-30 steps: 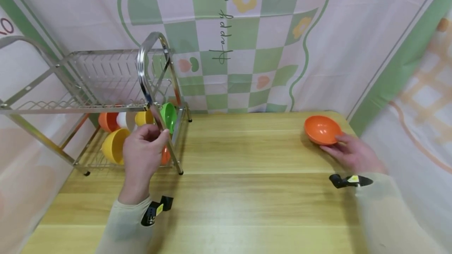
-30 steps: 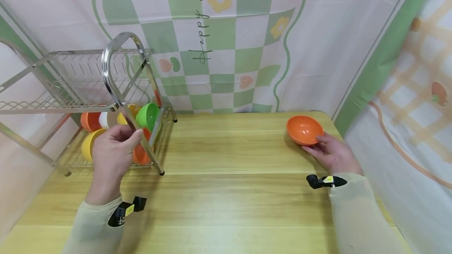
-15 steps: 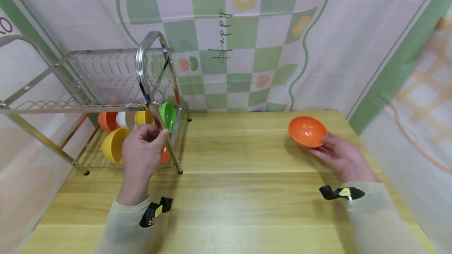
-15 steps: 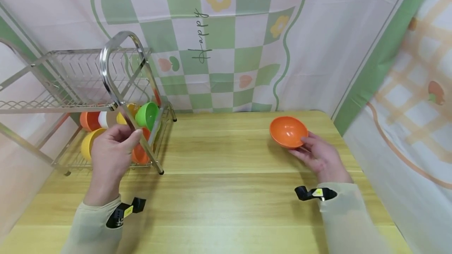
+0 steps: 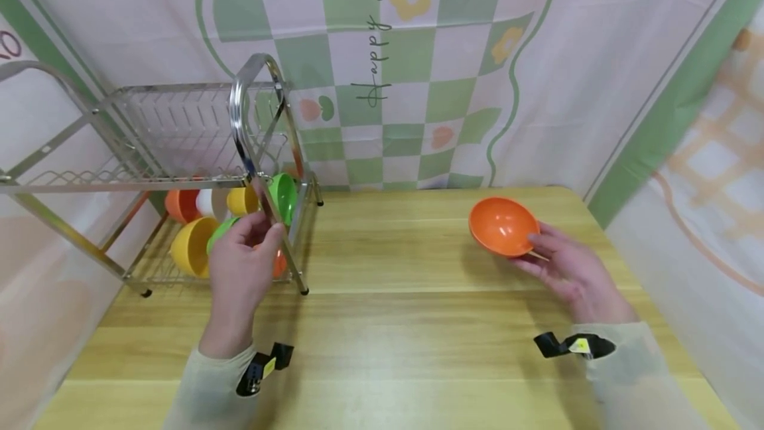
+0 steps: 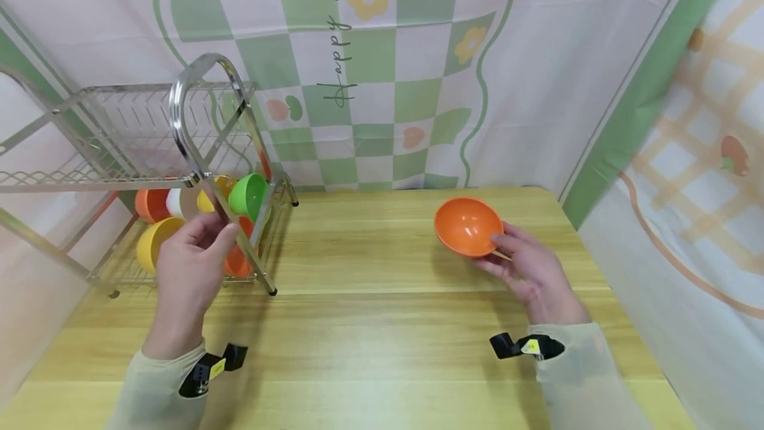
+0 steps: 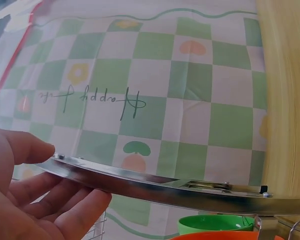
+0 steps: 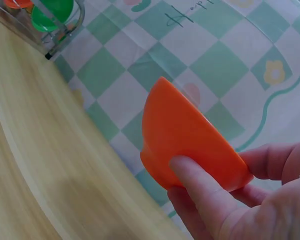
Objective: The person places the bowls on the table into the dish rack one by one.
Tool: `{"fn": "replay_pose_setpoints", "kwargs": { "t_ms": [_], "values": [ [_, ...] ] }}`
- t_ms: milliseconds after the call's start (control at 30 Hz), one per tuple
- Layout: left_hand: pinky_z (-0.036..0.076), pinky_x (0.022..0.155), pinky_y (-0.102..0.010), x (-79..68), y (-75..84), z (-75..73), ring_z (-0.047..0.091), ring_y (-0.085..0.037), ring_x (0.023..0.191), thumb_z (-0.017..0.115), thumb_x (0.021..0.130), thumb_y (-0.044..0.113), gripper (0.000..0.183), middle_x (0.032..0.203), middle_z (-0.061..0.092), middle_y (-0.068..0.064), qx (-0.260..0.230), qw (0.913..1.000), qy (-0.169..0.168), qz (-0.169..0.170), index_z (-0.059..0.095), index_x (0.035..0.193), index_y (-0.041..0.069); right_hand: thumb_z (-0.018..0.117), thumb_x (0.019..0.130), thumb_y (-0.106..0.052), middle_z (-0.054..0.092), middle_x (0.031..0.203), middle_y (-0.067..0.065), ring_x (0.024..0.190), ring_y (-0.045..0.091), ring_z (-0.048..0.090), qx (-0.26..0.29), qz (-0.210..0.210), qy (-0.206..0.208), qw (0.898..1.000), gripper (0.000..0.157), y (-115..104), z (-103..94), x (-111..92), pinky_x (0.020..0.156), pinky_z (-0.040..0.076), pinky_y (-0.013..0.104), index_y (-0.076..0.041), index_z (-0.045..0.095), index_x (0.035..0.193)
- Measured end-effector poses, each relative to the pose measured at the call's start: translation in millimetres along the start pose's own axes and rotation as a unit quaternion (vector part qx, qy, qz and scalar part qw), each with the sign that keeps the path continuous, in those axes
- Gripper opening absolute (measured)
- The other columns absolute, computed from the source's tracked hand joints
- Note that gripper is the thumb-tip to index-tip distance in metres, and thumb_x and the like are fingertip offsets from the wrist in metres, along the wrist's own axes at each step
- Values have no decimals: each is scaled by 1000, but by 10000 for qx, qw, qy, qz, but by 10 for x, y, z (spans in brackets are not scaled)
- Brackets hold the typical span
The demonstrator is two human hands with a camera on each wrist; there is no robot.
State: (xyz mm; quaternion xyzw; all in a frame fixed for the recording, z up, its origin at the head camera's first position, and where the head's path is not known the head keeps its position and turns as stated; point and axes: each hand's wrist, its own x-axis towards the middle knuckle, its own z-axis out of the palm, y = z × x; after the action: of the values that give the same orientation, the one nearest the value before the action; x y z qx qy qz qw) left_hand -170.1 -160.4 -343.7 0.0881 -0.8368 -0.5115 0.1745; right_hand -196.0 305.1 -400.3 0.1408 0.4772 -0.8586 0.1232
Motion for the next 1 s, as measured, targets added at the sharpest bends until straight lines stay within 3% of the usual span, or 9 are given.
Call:
{"fn": "replay_pose_setpoints", "kwargs": {
  "t_ms": [167, 300, 400, 467, 567, 633, 767, 867, 1000],
  "values": [
    [55, 83, -35, -60, 10, -19, 62, -18, 102, 66, 96, 20, 30, 110, 69, -5, -102, 9995, -299, 53, 68, 124, 9, 59, 99, -1, 55, 124, 10, 104, 28, 66, -136, 16, 24, 9999, 77, 12, 87, -34, 98, 47, 41, -13, 14, 161],
    [51, 97, -40, -169, 43, 0, 56, -20, 119, 63, 97, 20, 57, 133, 58, -4, -209, 9984, -283, 431, 44, 151, 19, 61, 98, -2, 43, 135, 11, 104, 28, 67, -232, 29, 87, 9997, 78, 23, 157, -57, 97, 47, 40, -15, 16, 160],
    [46, 103, -44, -297, 86, 69, 48, -24, 128, 64, 95, 18, 71, 143, 49, -7, -289, 9881, 252, 1491, 30, 157, 17, 64, 97, -2, 37, 138, 11, 105, 28, 66, -270, -17, 105, 9996, 80, 25, 203, -84, 96, 48, 41, -15, 17, 160],
    [46, 102, -46, -368, 119, 140, 50, -28, 124, 64, 92, 13, 65, 138, 52, -10, -482, 9670, 643, 2418, 37, 151, 7, 65, 96, -2, 37, 139, 10, 105, 28, 66, -352, -57, 77, 9993, 81, 26, 234, -104, 95, 49, 40, -14, 18, 160],
    [49, 99, -43, -437, 153, 261, 57, -28, 116, 65, 90, 7, 54, 127, 60, -11, -1045, 9410, 309, 3202, 49, 141, 1, 66, 96, -2, 37, 140, 10, 106, 28, 65, -543, -133, -11, 9984, 80, 36, 286, -138, 94, 50, 40, -11, 18, 159],
    [49, 99, -39, -464, 160, 345, 58, -24, 117, 66, 93, 11, 53, 128, 61, -7, -1282, 9455, -478, 2956, 49, 143, 6, 67, 96, -3, 37, 140, 10, 105, 27, 65, -716, -176, -72, 9973, 79, 49, 333, -164, 93, 51, 40, -8, 19, 159],
    [44, 104, -42, -493, 134, 525, 49, -19, 129, 67, 96, 36, 66, 144, 50, 3, -1237, 9589, -2183, 1326, 36, 154, 25, 67, 96, -6, 38, 139, 10, 103, 27, 66, -928, -250, -231, 9951, 78, 90, 443, -210, 91, 52, 41, -5, 20, 158],
    [43, 104, -46, -489, 82, 662, 45, -25, 133, 65, 95, 45, 73, 151, 42, 0, -1590, 9370, -3098, 275, 29, 157, 33, 67, 96, -6, 42, 137, 10, 103, 28, 67, -973, -325, -388, 9940, 77, 115, 524, -239, 90, 53, 43, -3, 20, 158],
    [48, 99, -47, -473, 29, 821, 44, -34, 134, 66, 97, 35, 73, 155, 35, -11, -2575, 8884, -3758, -574, 27, 158, 30, 65, 97, -5, 53, 131, 8, 102, 27, 68, -1058, -470, -589, 9915, 74, 125, 620, -283, 88, 54, 44, -1, 21, 157]
  ]
}}
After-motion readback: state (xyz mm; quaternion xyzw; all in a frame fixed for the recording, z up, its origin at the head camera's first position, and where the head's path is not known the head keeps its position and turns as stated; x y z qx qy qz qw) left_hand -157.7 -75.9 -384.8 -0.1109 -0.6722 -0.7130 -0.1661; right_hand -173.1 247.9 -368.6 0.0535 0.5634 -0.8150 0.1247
